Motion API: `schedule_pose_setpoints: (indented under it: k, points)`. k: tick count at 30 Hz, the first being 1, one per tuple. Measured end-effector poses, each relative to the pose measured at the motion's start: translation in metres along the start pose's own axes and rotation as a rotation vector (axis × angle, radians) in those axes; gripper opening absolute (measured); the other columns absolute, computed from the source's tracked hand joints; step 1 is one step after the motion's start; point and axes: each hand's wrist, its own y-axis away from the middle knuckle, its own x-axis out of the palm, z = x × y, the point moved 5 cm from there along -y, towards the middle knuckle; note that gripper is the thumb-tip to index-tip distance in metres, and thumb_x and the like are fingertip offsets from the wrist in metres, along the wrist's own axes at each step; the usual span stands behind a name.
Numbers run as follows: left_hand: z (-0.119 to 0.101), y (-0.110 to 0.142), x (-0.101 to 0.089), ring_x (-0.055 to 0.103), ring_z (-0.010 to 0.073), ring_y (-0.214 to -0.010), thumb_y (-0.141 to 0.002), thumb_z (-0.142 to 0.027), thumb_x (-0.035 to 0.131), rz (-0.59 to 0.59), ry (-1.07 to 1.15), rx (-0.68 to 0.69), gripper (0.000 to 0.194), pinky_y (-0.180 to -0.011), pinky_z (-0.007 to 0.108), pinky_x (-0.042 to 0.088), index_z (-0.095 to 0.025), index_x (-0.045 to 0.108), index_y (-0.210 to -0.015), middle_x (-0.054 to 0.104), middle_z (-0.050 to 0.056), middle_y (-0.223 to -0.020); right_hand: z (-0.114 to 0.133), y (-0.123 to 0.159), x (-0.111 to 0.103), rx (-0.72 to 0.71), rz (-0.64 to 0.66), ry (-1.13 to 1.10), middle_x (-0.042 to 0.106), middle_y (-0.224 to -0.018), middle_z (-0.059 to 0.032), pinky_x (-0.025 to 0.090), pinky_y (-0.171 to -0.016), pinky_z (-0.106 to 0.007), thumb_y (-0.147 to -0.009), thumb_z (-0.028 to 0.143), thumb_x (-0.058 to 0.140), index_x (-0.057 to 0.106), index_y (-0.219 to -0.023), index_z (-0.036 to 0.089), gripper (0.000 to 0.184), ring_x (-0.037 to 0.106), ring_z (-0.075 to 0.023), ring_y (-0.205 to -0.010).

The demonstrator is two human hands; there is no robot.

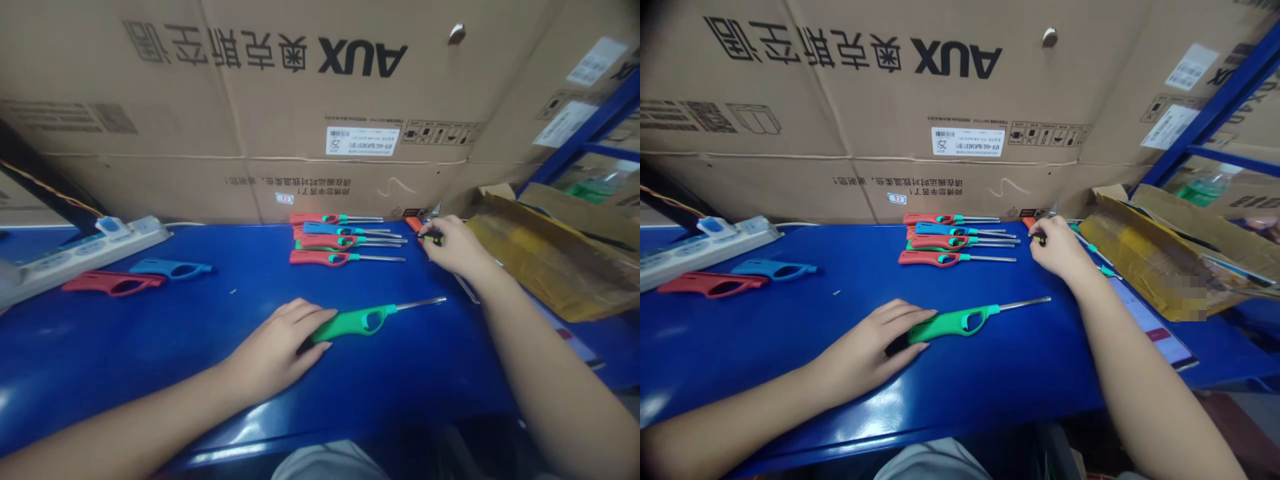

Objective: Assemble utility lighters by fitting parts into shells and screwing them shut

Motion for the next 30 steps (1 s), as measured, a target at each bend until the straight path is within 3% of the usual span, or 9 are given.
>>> schedule_pose_setpoints:
  k: [5,9,12,17,23,30]
  points:
    - [0.001,0.001,-0.002,0.059,0.0237,-0.113,-0.1,-0.027,0.057,-0.014,0.012,0.011,0.04,-0.103,0.043,0.051,-0.022,0.054,-0.14,0.067,0.009,-0.126,-0.006,0.007,0.024,-0.016,0.287,0.075,0.063,-0.119,-0.0141,0.053,-0.085,-0.038,-0.074,0.011,0.058,0.068,-0.114,0.021,0.042,0.067,-0.0269,-0.091]
    - [0.007,-0.002,-0.006,0.059,0.0231,-0.113,-0.102,-0.023,0.054,-0.032,0.002,0.012,0.04,-0.101,0.041,0.053,-0.023,0.054,-0.142,0.066,0.009,-0.126,-0.007,0.009,0.026,-0.029,0.372,0.107,0.061,-0.131,-0.016,0.052,-0.09,-0.039,-0.078,0.013,0.056,0.063,-0.124,0.02,0.047,0.066,-0.0293,-0.105]
    - [0.01,-0.008,-0.017,0.06,0.0227,-0.113,-0.103,-0.023,0.052,-0.071,-0.007,0.059,0.038,-0.1,0.04,0.054,-0.022,0.057,-0.141,0.066,0.01,-0.126,-0.005,0.009,0.025,-0.041,0.4,0.118,0.057,-0.137,-0.0184,0.051,-0.094,-0.04,-0.082,0.018,0.055,0.06,-0.129,0.018,0.047,0.064,-0.0316,-0.114]
    - [0.021,-0.025,-0.054,0.062,0.0229,-0.115,-0.103,-0.024,0.052,-0.146,-0.085,0.122,0.033,-0.101,0.041,0.053,-0.023,0.065,-0.133,0.068,0.01,-0.126,-0.002,0.01,0.021,-0.064,0.411,0.11,0.058,-0.137,-0.0181,0.052,-0.093,-0.039,-0.085,0.022,0.054,0.06,-0.13,0.018,0.045,0.065,-0.0311,-0.114]
    - [0.064,-0.065,-0.095,0.064,0.0256,-0.116,-0.099,-0.035,0.056,-0.284,-0.145,0.029,0.035,-0.104,0.046,0.051,-0.019,0.07,-0.127,0.072,0.011,-0.122,-0.001,0.01,0.023,-0.064,0.414,0.118,0.057,-0.136,-0.0187,0.051,-0.097,-0.04,-0.087,0.022,0.052,0.059,-0.131,0.017,0.045,0.064,-0.0314,-0.115]
    - [0.102,-0.112,-0.086,0.067,0.0262,-0.11,-0.093,-0.025,0.061,-0.285,-0.171,-0.028,0.029,-0.102,0.047,0.052,-0.016,0.075,-0.117,0.076,0.011,-0.115,0.004,0.009,0.025,-0.032,0.393,0.158,0.057,-0.134,-0.0219,0.051,-0.096,-0.044,-0.089,0.025,0.051,0.057,-0.134,0.016,0.047,0.059,-0.0369,-0.122]
